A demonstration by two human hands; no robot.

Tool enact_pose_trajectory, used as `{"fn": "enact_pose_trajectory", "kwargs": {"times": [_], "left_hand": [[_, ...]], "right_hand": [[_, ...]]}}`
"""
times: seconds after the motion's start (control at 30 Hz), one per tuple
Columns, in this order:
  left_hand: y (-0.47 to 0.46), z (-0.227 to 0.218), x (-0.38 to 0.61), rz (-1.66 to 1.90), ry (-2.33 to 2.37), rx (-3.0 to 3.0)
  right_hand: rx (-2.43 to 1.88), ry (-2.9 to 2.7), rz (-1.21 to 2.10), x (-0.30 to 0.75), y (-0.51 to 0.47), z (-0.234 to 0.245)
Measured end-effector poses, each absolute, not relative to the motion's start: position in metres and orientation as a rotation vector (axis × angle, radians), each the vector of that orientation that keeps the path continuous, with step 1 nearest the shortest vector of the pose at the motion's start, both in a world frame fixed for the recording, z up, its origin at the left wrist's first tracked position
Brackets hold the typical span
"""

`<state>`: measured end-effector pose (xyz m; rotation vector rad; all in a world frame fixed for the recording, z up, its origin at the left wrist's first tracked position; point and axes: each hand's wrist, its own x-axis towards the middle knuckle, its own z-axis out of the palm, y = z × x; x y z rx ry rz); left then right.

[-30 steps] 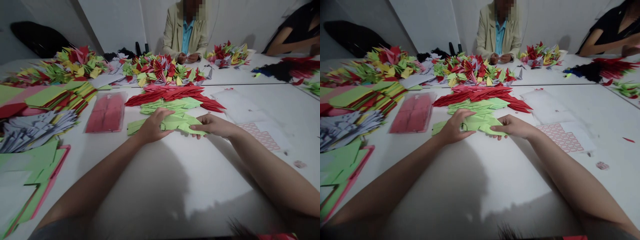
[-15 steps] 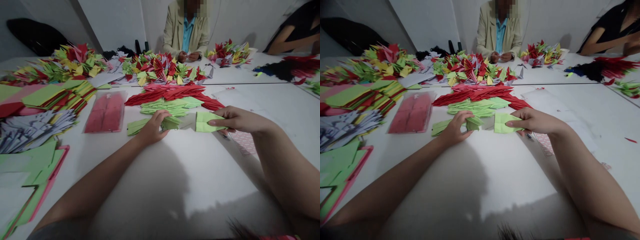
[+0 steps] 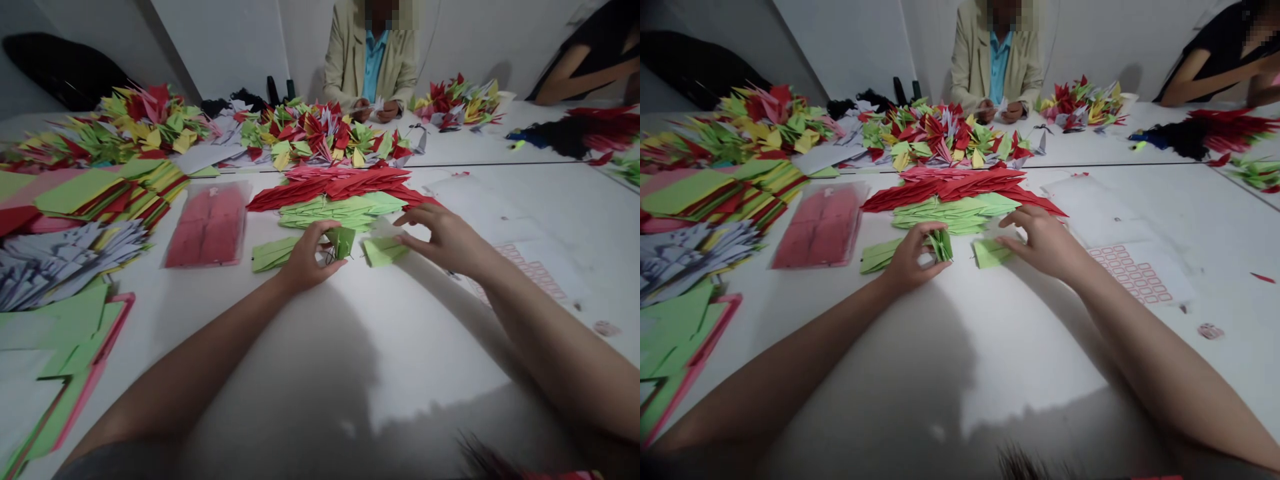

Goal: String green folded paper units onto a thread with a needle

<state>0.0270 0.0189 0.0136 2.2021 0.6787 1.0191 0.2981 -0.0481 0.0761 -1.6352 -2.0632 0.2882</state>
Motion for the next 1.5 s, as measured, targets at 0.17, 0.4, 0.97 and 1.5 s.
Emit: {"fn": "enact_pose_trajectory", "kwargs": {"times": [0.17, 0.4, 0.97, 1.5], "left_hand": [[0.012, 0.019, 0.029, 1.149, 0.595, 2.473], [0.013, 0.017, 0.030, 1.194, 0.463, 2.591], [0.015, 0.005, 0.030, 1.064, 0.448, 2.149], [0.015, 0.004, 0.033, 1.032, 0.500, 2.187]], "right_hand": [[-1.387, -1.917, 0.600, 0.249, -0.064, 0.065], [-1.345, -1.499, 1.207, 0.227, -0.071, 0.044], [-0.946, -1.564, 0.775, 0.256, -0.080, 0.097], [-0.947, -1.249, 0.607, 0.256, -0.056, 0.058]]}}
